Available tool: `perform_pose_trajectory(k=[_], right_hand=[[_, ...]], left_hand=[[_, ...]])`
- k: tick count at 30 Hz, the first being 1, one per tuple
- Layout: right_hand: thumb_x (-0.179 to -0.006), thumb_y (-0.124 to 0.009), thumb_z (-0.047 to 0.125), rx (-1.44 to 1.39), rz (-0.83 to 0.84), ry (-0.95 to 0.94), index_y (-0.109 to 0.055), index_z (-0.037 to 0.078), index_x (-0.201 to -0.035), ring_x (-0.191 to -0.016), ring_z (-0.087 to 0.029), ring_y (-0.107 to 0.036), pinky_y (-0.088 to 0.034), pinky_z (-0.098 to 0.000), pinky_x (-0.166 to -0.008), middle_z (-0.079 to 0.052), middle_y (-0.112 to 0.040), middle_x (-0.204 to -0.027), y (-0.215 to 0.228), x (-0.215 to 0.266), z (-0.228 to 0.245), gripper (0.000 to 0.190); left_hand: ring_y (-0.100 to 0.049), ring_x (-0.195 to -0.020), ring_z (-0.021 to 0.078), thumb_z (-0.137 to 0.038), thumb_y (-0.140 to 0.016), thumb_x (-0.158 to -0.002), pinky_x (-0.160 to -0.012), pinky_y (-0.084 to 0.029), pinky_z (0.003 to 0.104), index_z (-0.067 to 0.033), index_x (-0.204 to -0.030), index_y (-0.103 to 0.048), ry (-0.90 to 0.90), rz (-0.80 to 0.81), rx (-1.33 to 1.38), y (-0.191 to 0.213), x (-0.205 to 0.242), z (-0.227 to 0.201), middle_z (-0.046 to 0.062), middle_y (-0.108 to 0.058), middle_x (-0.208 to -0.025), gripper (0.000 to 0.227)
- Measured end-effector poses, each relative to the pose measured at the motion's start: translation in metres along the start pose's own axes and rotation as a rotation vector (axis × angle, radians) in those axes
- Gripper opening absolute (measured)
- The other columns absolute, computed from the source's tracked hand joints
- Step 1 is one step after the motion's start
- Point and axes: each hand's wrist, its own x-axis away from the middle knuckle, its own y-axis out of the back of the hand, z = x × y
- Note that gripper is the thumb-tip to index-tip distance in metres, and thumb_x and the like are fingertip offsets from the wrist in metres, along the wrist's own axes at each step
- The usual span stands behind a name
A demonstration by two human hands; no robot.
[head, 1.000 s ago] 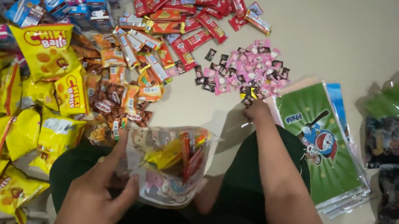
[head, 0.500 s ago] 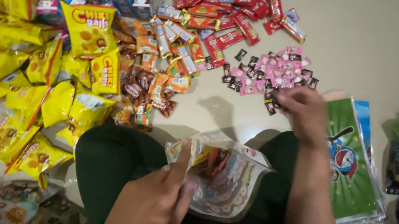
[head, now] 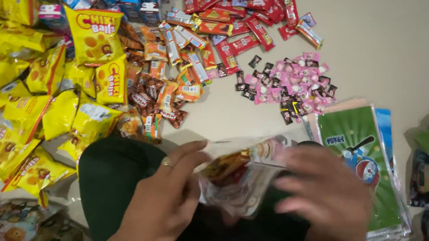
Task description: Packing various snacks and candies into plastic bags to create gift packs while sitting on the floor.
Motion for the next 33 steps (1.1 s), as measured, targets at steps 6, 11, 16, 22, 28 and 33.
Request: perform_pose_trajectory(k=[6, 11, 16, 22, 28, 33], right_hand=[[-0.108, -0.065, 0.011, 0.336, -0.373, -0.813, -0.074, 0.003, -0.116, -0.107, -0.026, -0.071, -0.060, -0.0389, -0.091, -0.015, -0.075, -0.113, 0.041, 0.034, -0.149, 0.015], [-0.101, -0.067, 0.016, 0.413, -0.182, -1.182, -0.075, 0.014, -0.112, -0.100, -0.020, -0.071, -0.058, -0.0342, -0.087, -0.006, -0.077, -0.111, 0.002, 0.136, -0.310, 0.013], [-0.097, -0.065, 0.009, 0.486, 0.100, -1.116, -0.074, 0.014, -0.123, -0.129, -0.036, -0.053, -0.041, -0.0519, -0.106, -0.013, -0.068, -0.133, -0.051, 0.166, -0.396, 0.028], [-0.089, -0.063, 0.002, 0.793, 0.577, -0.873, -0.062, 0.013, -0.141, -0.144, -0.050, -0.035, -0.020, -0.0705, -0.118, -0.016, -0.053, -0.153, -0.069, 0.175, -0.428, 0.053], [-0.105, -0.058, 0.006, 0.330, -0.189, -1.238, -0.071, 0.006, -0.095, -0.119, -0.037, -0.063, -0.056, -0.0447, -0.105, -0.018, -0.071, -0.115, -0.047, 0.102, -0.331, 0.017], [-0.087, -0.084, -0.008, -0.146, -0.754, -0.579, -0.058, 0.008, -0.123, -0.100, -0.032, -0.071, -0.067, -0.0413, -0.071, -0.017, -0.066, -0.125, 0.008, 0.036, -0.136, 0.048]], left_hand=[[-0.074, -0.118, 0.0190, 0.001, -0.060, -0.088, -0.087, -0.053, 0.024, -0.0240, -0.108, -0.072, -0.389, -0.099, 0.141, 0.002, 0.000, 0.025, 0.012, -0.058, -0.152, 0.034], [-0.069, -0.125, 0.0114, -0.009, -0.062, -0.082, -0.087, -0.056, 0.026, -0.0278, -0.132, -0.068, -0.291, 0.023, -0.056, -0.002, -0.009, 0.045, -0.001, -0.059, -0.152, 0.054], [-0.063, -0.129, -0.0029, -0.004, -0.064, -0.080, -0.094, -0.045, 0.017, -0.0310, -0.141, -0.067, -0.115, 0.016, -0.029, 0.002, -0.023, 0.021, -0.014, -0.065, -0.149, 0.067], [-0.069, -0.121, -0.0052, -0.008, -0.066, -0.074, -0.080, -0.057, 0.017, -0.0306, -0.144, -0.060, -0.178, 0.006, -0.096, -0.003, -0.027, 0.028, -0.012, -0.058, -0.154, 0.074], [-0.072, -0.121, 0.0095, -0.007, -0.065, -0.076, -0.082, -0.061, 0.028, -0.0227, -0.145, -0.057, -0.228, 0.005, -0.051, -0.005, -0.020, 0.016, -0.007, -0.057, -0.154, 0.071], [-0.064, -0.131, 0.0172, -0.009, -0.068, -0.079, -0.088, -0.057, 0.033, -0.0101, -0.145, -0.055, -0.299, 0.059, -0.027, -0.010, -0.007, 0.010, 0.005, -0.055, -0.156, 0.068]])
